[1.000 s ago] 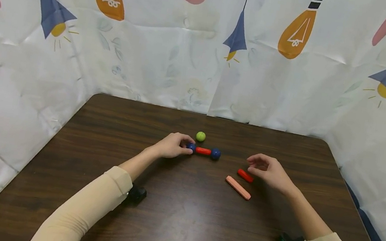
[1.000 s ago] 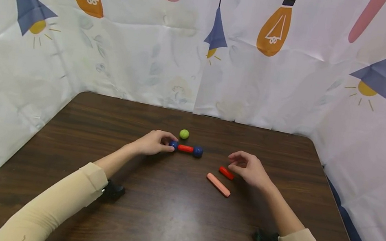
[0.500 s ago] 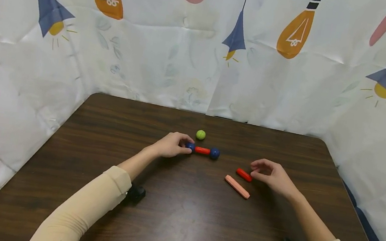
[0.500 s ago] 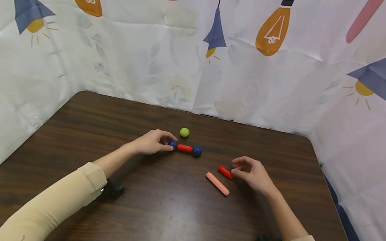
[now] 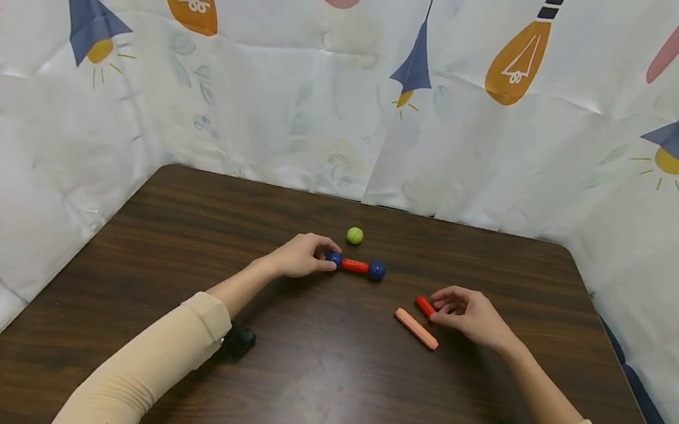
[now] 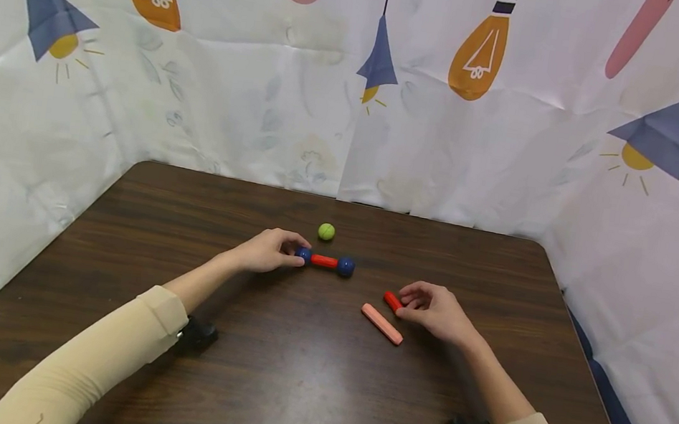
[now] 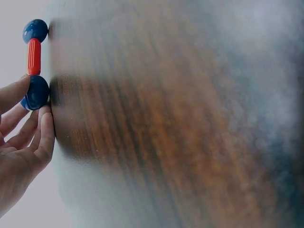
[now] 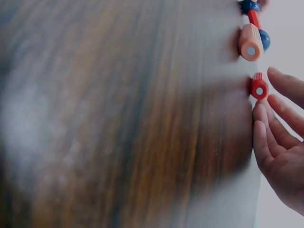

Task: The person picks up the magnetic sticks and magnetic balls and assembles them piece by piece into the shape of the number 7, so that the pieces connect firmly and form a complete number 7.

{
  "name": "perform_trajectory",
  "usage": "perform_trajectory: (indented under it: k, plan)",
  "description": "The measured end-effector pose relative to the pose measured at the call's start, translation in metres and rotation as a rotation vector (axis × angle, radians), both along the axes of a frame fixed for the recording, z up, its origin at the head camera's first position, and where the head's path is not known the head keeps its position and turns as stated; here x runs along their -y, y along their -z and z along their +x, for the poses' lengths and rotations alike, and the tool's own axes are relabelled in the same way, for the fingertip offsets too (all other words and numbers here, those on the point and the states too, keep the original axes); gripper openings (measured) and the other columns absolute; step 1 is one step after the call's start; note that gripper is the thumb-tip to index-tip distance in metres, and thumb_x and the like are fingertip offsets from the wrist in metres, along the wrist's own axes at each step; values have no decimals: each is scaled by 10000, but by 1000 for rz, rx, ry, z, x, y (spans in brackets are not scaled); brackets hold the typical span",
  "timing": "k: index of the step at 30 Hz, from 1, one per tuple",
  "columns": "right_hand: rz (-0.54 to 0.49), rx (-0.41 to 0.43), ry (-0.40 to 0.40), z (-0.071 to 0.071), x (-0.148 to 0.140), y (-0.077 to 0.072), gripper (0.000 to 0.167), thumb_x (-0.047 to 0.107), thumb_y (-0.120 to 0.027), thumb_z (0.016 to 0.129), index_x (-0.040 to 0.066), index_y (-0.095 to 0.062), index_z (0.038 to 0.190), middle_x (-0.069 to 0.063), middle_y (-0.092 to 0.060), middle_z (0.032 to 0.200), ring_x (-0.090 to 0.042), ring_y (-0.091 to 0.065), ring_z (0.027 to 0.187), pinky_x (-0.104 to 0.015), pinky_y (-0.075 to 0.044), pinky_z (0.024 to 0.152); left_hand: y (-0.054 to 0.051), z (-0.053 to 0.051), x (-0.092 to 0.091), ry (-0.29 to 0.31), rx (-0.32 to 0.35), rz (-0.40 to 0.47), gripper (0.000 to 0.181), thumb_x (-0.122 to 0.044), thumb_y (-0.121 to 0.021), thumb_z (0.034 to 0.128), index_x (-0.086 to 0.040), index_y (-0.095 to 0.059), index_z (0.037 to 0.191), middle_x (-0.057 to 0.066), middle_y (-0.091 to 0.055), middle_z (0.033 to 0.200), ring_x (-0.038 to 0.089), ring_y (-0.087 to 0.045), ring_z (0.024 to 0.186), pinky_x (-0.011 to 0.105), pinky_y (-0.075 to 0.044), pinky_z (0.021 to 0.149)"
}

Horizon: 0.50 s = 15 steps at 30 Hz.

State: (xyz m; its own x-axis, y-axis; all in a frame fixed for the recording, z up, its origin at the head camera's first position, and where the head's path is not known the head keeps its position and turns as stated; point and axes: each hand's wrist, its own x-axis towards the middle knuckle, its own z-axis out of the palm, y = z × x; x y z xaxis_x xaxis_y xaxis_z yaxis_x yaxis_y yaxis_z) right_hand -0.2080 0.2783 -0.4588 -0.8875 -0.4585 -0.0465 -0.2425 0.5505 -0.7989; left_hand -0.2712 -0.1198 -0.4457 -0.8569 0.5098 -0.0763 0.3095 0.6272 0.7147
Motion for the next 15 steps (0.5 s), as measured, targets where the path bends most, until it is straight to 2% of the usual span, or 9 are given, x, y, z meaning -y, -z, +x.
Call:
perform_trajectory:
  k: [8,15]
  plan:
    - [90,-48,5,-2,15,0,373,309,-830,894,81,-712,1165,-7,-651,946,-207,-612,843,-302,-507,735,1,-1,1,1,-3,-1,343,-215,-708,1000,-72,-674,1311,39,-623,886,177,-542,749,310,-442,665]
    - [131,-76,32,-2,20,-1,307,240,-821,903,69,-717,1137,3,-641,914,-193,-600,811,-310,-493,708,2,-2,1,-1,2,-1,340,-217,-709,1000,-76,-677,1307,37,-632,907,179,-551,776,311,-451,677]
